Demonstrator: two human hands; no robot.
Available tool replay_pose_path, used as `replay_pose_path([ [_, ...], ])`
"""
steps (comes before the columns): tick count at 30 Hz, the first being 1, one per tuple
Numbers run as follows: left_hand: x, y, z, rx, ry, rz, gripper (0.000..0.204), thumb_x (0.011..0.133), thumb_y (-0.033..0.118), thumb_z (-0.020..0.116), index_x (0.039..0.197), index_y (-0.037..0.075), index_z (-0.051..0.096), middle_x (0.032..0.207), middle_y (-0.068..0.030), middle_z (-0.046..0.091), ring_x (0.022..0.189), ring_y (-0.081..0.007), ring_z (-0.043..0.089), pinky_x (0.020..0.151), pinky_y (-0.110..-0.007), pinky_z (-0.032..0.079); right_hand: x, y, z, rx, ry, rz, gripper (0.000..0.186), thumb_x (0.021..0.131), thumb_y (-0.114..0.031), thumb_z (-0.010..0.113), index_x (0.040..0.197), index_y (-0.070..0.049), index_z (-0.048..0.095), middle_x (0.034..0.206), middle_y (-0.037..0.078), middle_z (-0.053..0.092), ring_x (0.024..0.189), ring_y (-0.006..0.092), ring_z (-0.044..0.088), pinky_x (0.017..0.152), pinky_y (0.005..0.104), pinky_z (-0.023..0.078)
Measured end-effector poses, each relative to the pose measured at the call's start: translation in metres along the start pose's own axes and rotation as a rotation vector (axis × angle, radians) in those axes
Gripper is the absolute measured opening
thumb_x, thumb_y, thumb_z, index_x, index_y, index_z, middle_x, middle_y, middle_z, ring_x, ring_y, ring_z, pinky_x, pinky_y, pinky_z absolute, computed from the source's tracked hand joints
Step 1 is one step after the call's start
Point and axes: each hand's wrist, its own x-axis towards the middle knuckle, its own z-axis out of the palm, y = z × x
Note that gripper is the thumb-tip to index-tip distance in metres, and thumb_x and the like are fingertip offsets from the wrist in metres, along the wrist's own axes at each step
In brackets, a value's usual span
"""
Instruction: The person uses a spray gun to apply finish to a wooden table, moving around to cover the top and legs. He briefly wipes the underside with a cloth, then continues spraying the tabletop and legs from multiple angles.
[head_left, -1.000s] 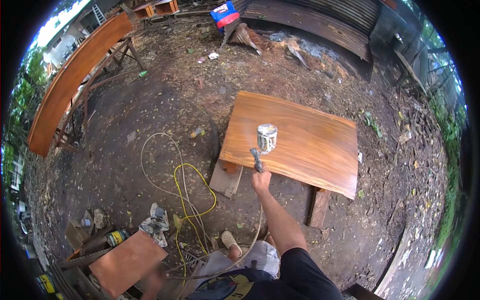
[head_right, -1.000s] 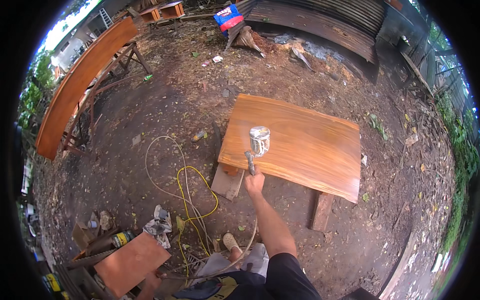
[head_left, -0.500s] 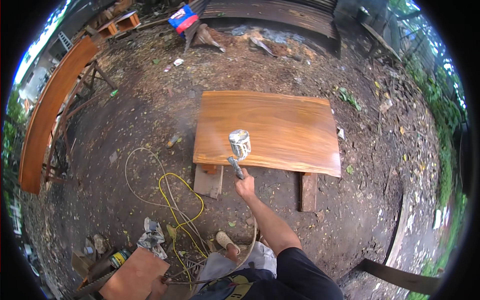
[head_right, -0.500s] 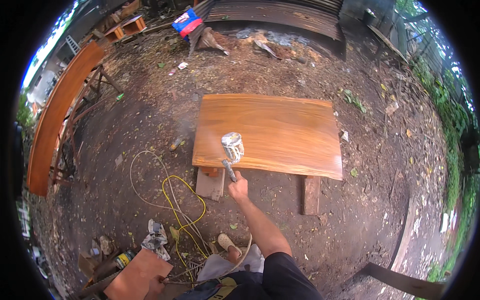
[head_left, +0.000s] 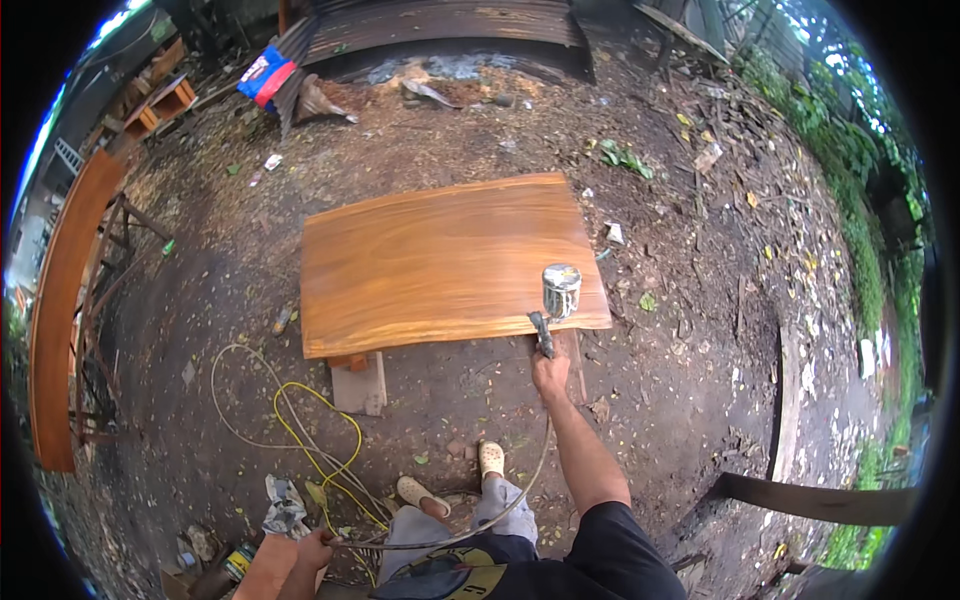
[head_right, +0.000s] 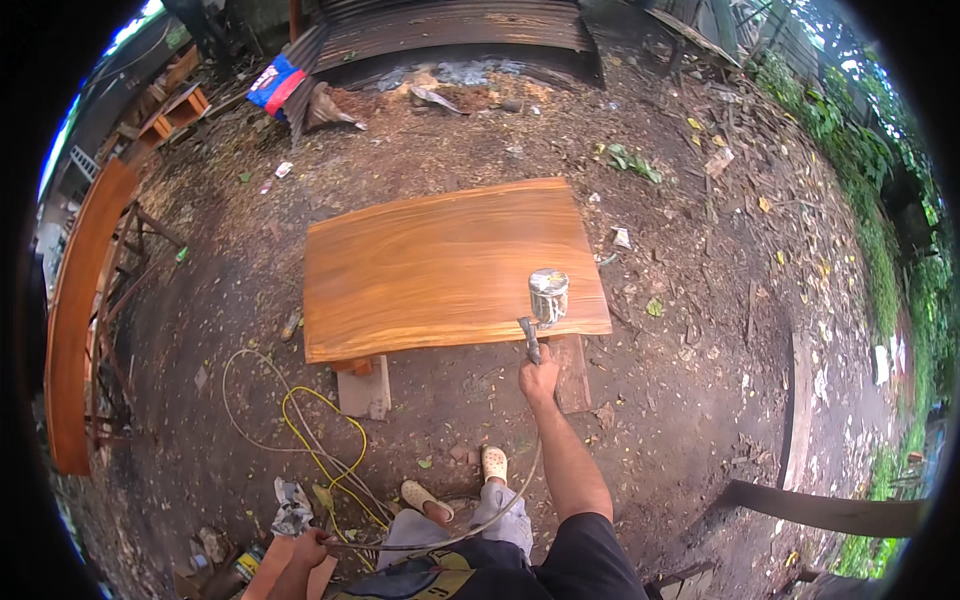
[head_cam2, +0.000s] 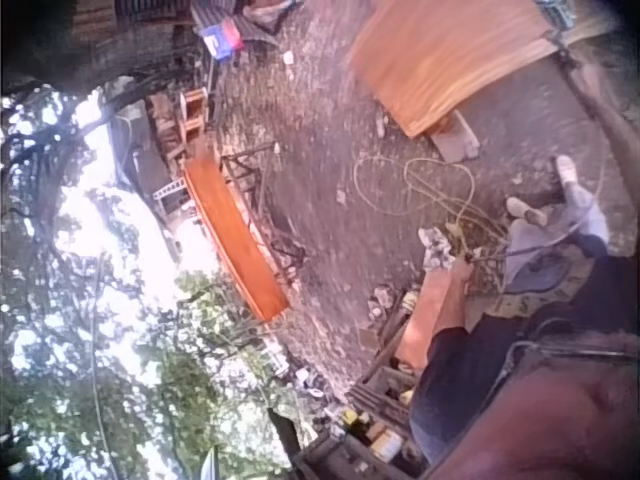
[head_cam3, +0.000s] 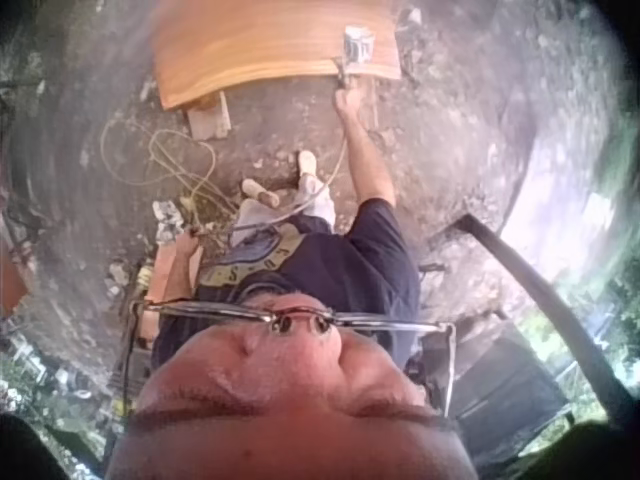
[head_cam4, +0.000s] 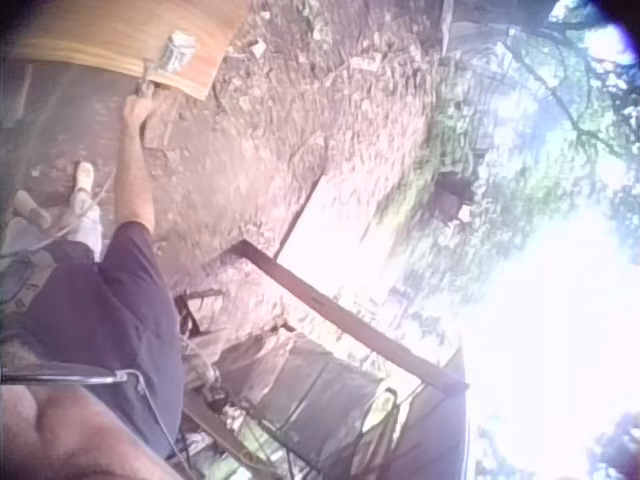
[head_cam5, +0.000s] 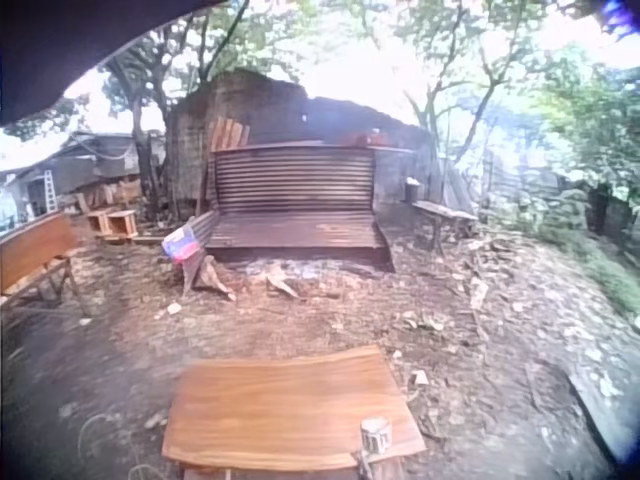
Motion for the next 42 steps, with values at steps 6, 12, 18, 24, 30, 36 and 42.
replay_pose_path([
  [6, 0.009, 0.065, 0.001, 0.014, -0.015, 0.068, 0.049, 0.081, 0.049, 0.079, 0.105, 0.007, 0.071, 0.099, -0.0156, 0.074, 0.098, -0.0344, 0.07, 0.087, -0.043, 0.055, 0.054, 0.034, -0.067, 0.012, 0.13, 0.05, 0.016, 0.084, -0.013, 0.056, 0.094, -0.003, 0.064, 0.085, 0.026, 0.067, 0.084, 0.0442, 0.066, 0.077, 0.0473, 0.05],
  [12, 0.017, 0.119, 0.001, 0.057, -0.002, 0.177, 0.044, 0.078, 0.039, 0.08, 0.107, 0.008, 0.07, 0.099, -0.016, 0.074, 0.097, -0.0345, 0.07, 0.087, -0.044, 0.055, 0.09, 0.068, -0.125, -0.05, 0.214, 0.086, 0.014, 0.085, -0.013, 0.057, 0.095, -0.005, 0.063, 0.085, 0.028, 0.066, 0.085, 0.0448, 0.066, 0.075, 0.0472, 0.05],
  [18, 0.014, 0.12, 0.001, 0.067, 0.021, 0.164, 0.041, 0.077, 0.035, 0.079, 0.108, 0.01, 0.071, 0.101, -0.0151, 0.074, 0.099, -0.0345, 0.07, 0.088, -0.043, 0.055, 0.079, 0.074, -0.13, -0.095, 0.396, -0.03, 0.016, 0.085, -0.007, 0.055, 0.1, -0.001, 0.059, 0.079, 0.027, 0.062, 0.075, 0.0467, 0.062, 0.071, 0.0495, 0.048],
  [24, 0.007, 0.061, 0.006, 0.099, 0.03, 0.093, 0.046, 0.08, 0.046, 0.074, 0.112, 0.013, 0.073, 0.105, -0.0149, 0.074, 0.102, -0.0327, 0.07, 0.09, -0.043, 0.055, 0.029, 0.071, -0.09, -0.108, 0.257, 0.046, 0.023, 0.082, -0.006, 0.055, 0.104, -0.001, 0.061, 0.08, 0.027, 0.064, 0.075, 0.0462, 0.062, 0.07, 0.0483, 0.048],
  [30, 0.0, -0.06, 0.039, 0.041, 0.089, -0.072, 0.04, 0.083, 0.044, 0.072, 0.108, 0.012, 0.074, 0.103, -0.0158, 0.074, 0.101, -0.0337, 0.07, 0.09, -0.042, 0.054, -0.058, 0.03, 0.006, -0.021, 0.049, 0.018, 0.019, 0.085, -0.011, 0.059, 0.1, -0.001, 0.062, 0.078, 0.023, 0.064, 0.073, 0.0355, 0.065, 0.072, 0.0452, 0.05],
  [36, -0.049, -0.145, 0.044, -0.158, 0.14, -0.189, 0.027, 0.086, 0.03, 0.074, 0.103, 0.01, 0.073, 0.101, -0.0196, 0.073, 0.101, -0.0365, 0.069, 0.089, -0.044, 0.053, -0.156, -0.039, 0.109, 0.014, -0.142, -0.053, 0.011, 0.087, -0.012, 0.058, 0.091, -0.002, 0.057, 0.073, 0.024, 0.059, 0.067, 0.031, 0.061, 0.069, 0.0453, 0.048],
  [42, -0.078, -0.219, 0.069, -0.236, 0.19, -0.288, 0.027, 0.084, 0.032, 0.077, 0.098, 0.009, 0.073, 0.098, -0.0195, 0.073, 0.099, -0.036, 0.069, 0.087, -0.046, 0.053, -0.234, -0.087, 0.189, 0.078, -0.317, -0.144, 0.013, 0.09, -0.015, 0.058, 0.089, -0.002, 0.055, 0.071, 0.024, 0.058, 0.064, 0.0349, 0.055, 0.066, 0.0447, 0.047],
])
